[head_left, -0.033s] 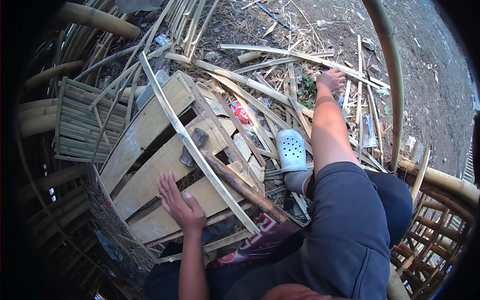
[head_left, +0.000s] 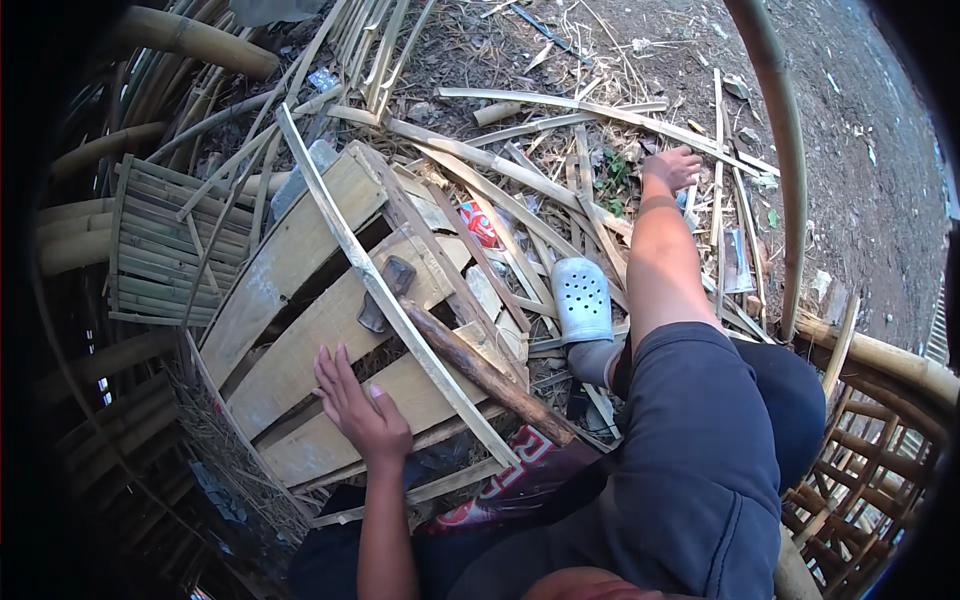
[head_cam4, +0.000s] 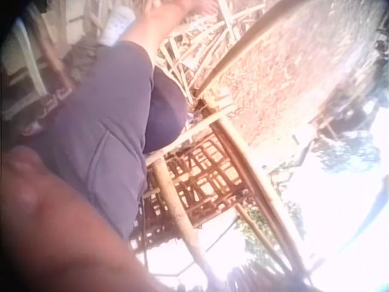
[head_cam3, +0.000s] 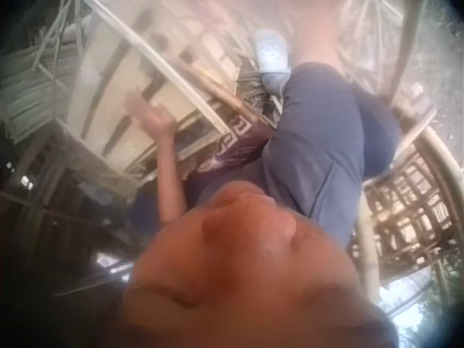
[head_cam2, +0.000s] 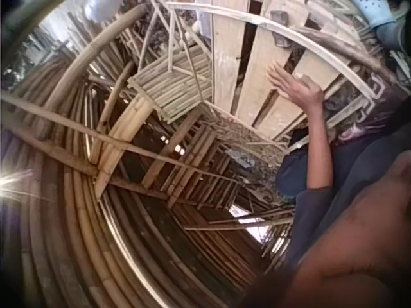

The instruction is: The person hammers bamboo strips onto a wooden crate using a hammer, fits and aligns bamboo pieces along the frame by hand, and retrieves nails from a plastic bag.

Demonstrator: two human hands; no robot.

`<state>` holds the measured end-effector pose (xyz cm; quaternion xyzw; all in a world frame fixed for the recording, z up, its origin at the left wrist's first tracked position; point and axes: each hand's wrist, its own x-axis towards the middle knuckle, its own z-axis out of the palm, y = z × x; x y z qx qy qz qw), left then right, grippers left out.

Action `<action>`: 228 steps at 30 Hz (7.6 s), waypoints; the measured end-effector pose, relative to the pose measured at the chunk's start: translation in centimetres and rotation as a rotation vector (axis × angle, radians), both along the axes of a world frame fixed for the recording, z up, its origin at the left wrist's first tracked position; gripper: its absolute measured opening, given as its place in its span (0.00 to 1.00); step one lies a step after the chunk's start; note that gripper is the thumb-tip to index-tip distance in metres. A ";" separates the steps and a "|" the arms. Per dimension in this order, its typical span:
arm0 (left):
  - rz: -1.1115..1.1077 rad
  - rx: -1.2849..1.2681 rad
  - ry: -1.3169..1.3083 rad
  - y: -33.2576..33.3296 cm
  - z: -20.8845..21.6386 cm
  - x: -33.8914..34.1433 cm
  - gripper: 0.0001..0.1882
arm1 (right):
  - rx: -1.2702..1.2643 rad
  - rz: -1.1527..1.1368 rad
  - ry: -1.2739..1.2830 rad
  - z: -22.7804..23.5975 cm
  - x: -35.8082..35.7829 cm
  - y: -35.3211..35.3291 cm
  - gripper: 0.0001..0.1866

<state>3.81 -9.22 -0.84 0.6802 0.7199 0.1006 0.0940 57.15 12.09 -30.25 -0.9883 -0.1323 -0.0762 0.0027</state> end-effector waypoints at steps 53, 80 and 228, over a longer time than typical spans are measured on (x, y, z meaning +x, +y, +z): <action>0.019 0.078 0.104 -1.4 0.4 -1.2 0.35 | 0.427 -0.098 1.127 22.3 -7.7 6.0 0.14; -0.135 0.091 -1.349 -9.5 22.9 -10.7 0.32 | 0.355 1.919 1.342 52.6 -38.0 -24.5 0.16; -0.019 -0.030 -1.007 -13.3 12.1 -10.1 0.25 | 0.097 1.714 1.700 47.4 -45.0 -17.9 0.15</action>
